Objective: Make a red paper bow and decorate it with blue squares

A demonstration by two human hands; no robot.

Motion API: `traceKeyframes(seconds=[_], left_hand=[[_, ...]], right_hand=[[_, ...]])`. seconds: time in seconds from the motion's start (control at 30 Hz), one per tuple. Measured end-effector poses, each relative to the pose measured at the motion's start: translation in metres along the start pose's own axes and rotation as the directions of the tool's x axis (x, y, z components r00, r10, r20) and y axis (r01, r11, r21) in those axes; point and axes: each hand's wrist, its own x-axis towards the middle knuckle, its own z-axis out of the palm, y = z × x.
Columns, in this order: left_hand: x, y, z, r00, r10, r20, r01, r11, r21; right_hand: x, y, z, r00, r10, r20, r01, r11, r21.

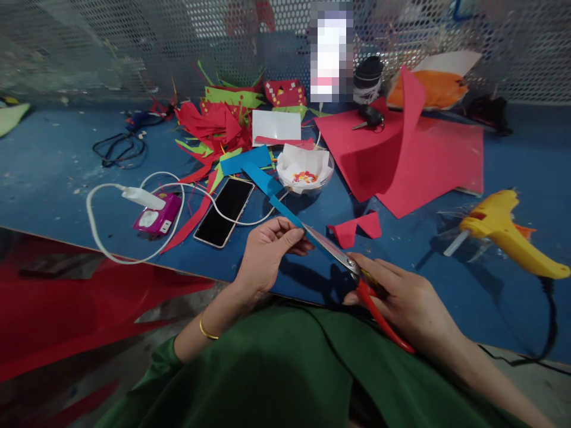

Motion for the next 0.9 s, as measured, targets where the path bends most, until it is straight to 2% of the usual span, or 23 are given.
traceKeyframes(seconds=[0.13, 0.37, 0.57, 0.9], left_hand=[[-0.0021, 0.0008, 0.0017, 1.0, -0.008, 0.013, 0.008, 1.0, -0.011], [-0.0054, -0.0022, 0.006, 0.998, -0.047, 0.049, 0.05, 0.996, -0.068], [-0.0052, -0.003, 0.0052, 0.998, -0.04, 0.044, 0.042, 0.998, -0.038], [-0.0055, -0.006, 0.0066, 0.996, -0.06, 0.06, 0.064, 0.996, -0.057]], right_hand=[[-0.0006, -0.0011, -0.0019, 0.999, 0.024, 0.026, -0.026, 0.999, 0.048], [0.0023, -0.0047, -0.0052, 1.0, 0.013, 0.025, -0.013, 1.0, 0.0], [0.0055, -0.0087, -0.0089, 1.0, 0.005, 0.019, -0.004, 1.0, -0.024], [0.0056, -0.0059, -0.0021, 1.0, -0.028, -0.01, 0.028, 0.998, -0.05]])
